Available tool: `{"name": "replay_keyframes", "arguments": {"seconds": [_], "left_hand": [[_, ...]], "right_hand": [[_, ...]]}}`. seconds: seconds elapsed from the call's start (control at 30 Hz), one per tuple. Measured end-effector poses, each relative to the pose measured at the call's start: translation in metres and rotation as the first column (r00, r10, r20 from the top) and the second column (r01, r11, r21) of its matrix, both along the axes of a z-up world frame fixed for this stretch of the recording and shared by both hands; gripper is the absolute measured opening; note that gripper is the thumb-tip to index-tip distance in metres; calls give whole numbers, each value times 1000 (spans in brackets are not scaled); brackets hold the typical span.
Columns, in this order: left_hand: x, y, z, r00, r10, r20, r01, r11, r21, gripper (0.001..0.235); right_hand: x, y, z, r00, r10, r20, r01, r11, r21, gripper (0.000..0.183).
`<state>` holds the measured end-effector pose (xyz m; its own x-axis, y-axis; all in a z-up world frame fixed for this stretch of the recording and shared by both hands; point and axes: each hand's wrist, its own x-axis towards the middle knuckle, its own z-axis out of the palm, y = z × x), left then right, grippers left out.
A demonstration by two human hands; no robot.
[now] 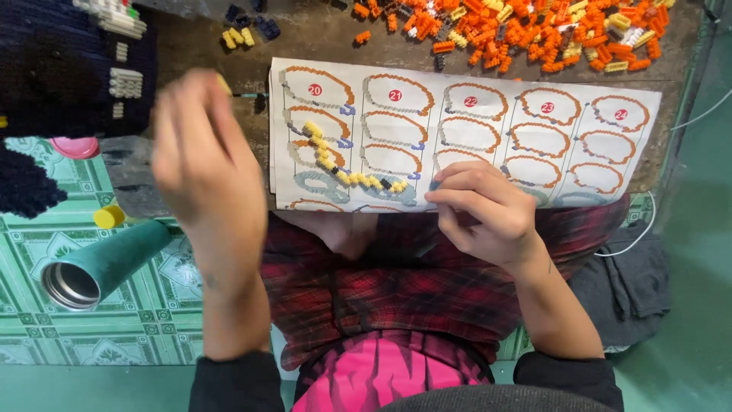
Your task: Assembling small interlocking plastic blocks into a chain following a printed guide.
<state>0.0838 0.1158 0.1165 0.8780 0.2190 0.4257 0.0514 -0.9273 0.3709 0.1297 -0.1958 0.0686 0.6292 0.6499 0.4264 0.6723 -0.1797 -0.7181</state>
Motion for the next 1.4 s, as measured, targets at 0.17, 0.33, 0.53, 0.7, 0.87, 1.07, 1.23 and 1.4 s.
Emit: {"name": "replay_keyframes", "arguments": {"seconds": [0.17, 0.33, 0.53, 0.7, 0.87, 1.07, 1.23, 1.4], "left_hand": [[-62, -60, 0, 956, -249, -157, 174, 908, -382, 14], [-69, -107, -18, 888, -435, -150, 136, 558, -818, 12], [-69, -117, -30, 882, -458, -112, 128, 461, -878, 11], [-69, -105, -35, 960, -279, -32, 205, 772, -601, 11], [-69, -105, -63, 969, -131, 209, 172, 967, -189, 10], [-76, -122, -75, 976, -123, 178, 132, 991, -35, 18], [-87, -128, -94, 986, -96, 136, 105, 993, -56, 18], [-93, -127, -101, 984, -97, 150, 110, 991, -76, 22]], "right_hand": [[6, 2, 10, 992, 106, -65, -101, 991, 86, 12], [5, 0, -3, 989, 139, -51, -126, 972, 201, 8], [6, -2, -4, 986, 162, -33, -151, 966, 210, 11], [7, 5, 1, 993, 111, -43, -99, 971, 217, 12], [6, 0, -6, 994, 90, -69, -74, 976, 206, 14], [7, 6, -1, 999, 42, -6, -41, 987, 158, 12], [3, 8, -1, 1000, 11, 6, -12, 994, 109, 10], [2, 9, -1, 1000, -3, 30, 1, 996, 91, 7]]}}
